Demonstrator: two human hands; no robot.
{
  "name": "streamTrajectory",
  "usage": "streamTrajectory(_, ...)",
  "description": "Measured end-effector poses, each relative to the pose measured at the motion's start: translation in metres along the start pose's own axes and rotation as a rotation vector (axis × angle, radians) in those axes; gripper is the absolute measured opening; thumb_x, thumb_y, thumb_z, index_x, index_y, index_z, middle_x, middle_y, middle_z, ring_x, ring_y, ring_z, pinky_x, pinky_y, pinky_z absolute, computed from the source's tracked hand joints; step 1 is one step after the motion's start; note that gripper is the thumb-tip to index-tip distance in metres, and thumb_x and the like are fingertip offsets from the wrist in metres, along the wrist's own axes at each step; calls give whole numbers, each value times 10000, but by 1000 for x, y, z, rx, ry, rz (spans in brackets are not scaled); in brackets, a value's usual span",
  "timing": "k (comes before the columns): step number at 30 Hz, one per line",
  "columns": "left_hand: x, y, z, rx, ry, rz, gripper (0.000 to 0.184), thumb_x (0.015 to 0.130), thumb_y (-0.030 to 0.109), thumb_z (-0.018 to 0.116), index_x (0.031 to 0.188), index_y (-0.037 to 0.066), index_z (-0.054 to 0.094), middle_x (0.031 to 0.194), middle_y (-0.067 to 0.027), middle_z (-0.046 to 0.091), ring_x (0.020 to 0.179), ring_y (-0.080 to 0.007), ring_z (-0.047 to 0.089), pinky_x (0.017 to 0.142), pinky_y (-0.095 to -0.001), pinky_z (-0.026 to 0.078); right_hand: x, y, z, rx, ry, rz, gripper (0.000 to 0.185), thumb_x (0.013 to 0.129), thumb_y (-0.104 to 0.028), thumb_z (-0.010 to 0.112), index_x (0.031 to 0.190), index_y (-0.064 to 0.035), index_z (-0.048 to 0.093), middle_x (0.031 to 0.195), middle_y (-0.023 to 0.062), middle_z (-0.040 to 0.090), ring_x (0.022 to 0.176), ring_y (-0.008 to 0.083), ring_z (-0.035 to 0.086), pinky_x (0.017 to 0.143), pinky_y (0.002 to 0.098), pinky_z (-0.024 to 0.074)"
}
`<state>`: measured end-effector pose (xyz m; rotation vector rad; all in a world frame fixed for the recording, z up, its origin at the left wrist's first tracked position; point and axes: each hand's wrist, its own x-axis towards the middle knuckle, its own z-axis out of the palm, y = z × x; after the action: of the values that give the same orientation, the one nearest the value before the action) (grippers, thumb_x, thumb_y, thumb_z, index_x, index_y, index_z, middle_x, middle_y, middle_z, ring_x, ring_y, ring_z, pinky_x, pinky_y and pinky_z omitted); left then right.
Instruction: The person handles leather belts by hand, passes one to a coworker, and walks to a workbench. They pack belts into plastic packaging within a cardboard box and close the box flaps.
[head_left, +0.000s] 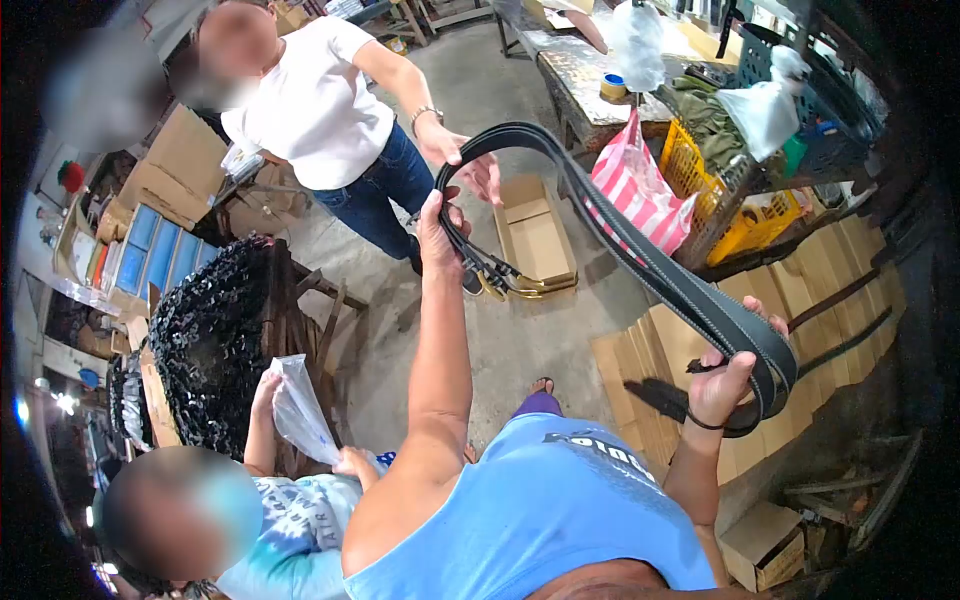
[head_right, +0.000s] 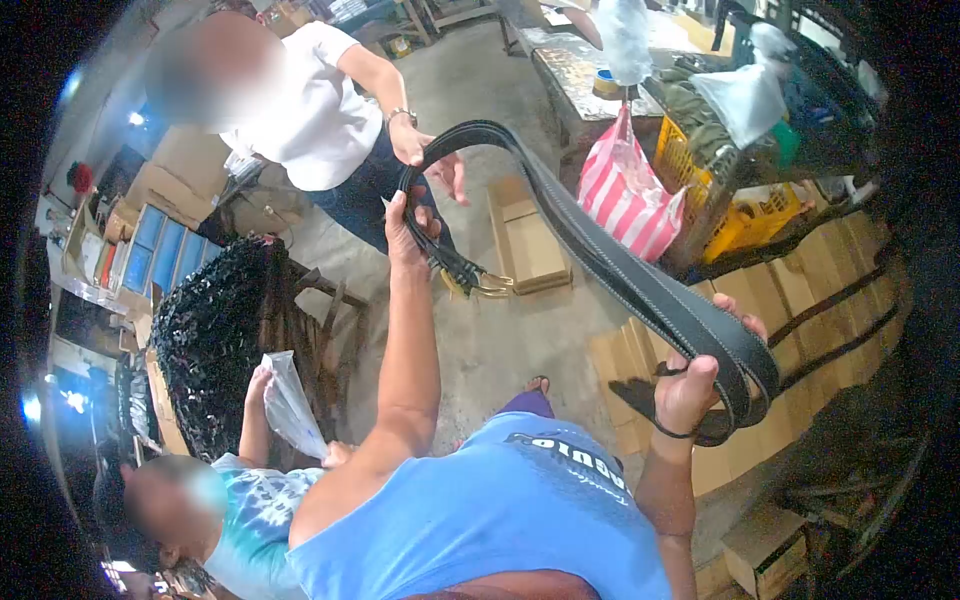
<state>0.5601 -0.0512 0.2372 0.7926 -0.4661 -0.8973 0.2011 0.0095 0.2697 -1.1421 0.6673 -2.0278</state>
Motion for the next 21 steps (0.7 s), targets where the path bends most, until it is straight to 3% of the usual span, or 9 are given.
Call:
streamTrajectory(5,52,4,-30,21,-75,80,366,819,396,587,915,43,608,496,31,462,399,-76,433,379,-200,337,-12,29,40,16,21,128,637,796,-432,672,1255,-98,384,1202,131,525,550,70,451,443,186,325)
streamTrajectory(7,66,21,-25,-31,-36,155,342,842,392,571,917,60,612,698,-34,584,497,-86,515,439,-198,395,-20,41,56,66,-3,222,656,764,-374,723,1270,-149,372,1223,106,498,720,92,526,469,186,356)
streamTrajectory(9,97,19,-45,228,127,345,332,890,346,535,904,24,617,790,-62,606,600,-146,571,532,-260,448,-30,63,72,209,-73,466,592,788,-374,699,1247,-144,405,1190,96,530,602,67,473,453,196,345)
streamTrajectory(11,124,15,-78,978,389,663,352,928,319,495,927,-13,612,852,-82,610,735,-204,592,669,-325,464,-51,104,70,317,-28,851,583,809,-475,631,1207,-84,464,1048,71,612,490,40,398,415,184,306)
streamTrajectory(13,124,25,-88,1125,464,892,399,935,360,491,927,-26,592,795,-66,586,784,-188,552,729,-324,433,-54,125,90,182,-95,1004,543,837,-472,597,1189,-77,481,871,26,592,477,26,397,395,173,316)
streamTrajectory(14,131,20,-113,1020,440,830,405,940,369,473,965,-18,589,802,-68,571,776,-182,553,726,-314,432,-50,130,97,177,-89,1005,543,837,-472,597,1189,-77,481,871,26,592,477,26,397,395,173,316)
streamTrajectory(16,128,9,-141,916,418,757,415,945,379,455,1004,-10,587,808,-69,556,768,-177,553,723,-305,431,-43,139,108,75,-561,1340,405,879,-386,584,1112,-62,512,763,19,555,456,27,385,398,172,334)
streamTrajectory(19,68,-1,-119,426,277,-41,517,967,459,326,1006,6,574,699,-45,542,507,-75,468,464,-198,392,-51,173,119,185,-477,1266,414,945,-413,436,1036,-24,544,736,51,570,483,74,459,439,216,385)
streamTrajectory(21,44,-30,-103,506,41,-203,594,956,505,289,1030,-16,566,778,-84,596,558,-113,549,460,-234,468,-32,194,133,277,-630,1156,539,965,-482,284,1028,-26,565,835,60,609,754,145,558,714,289,447)
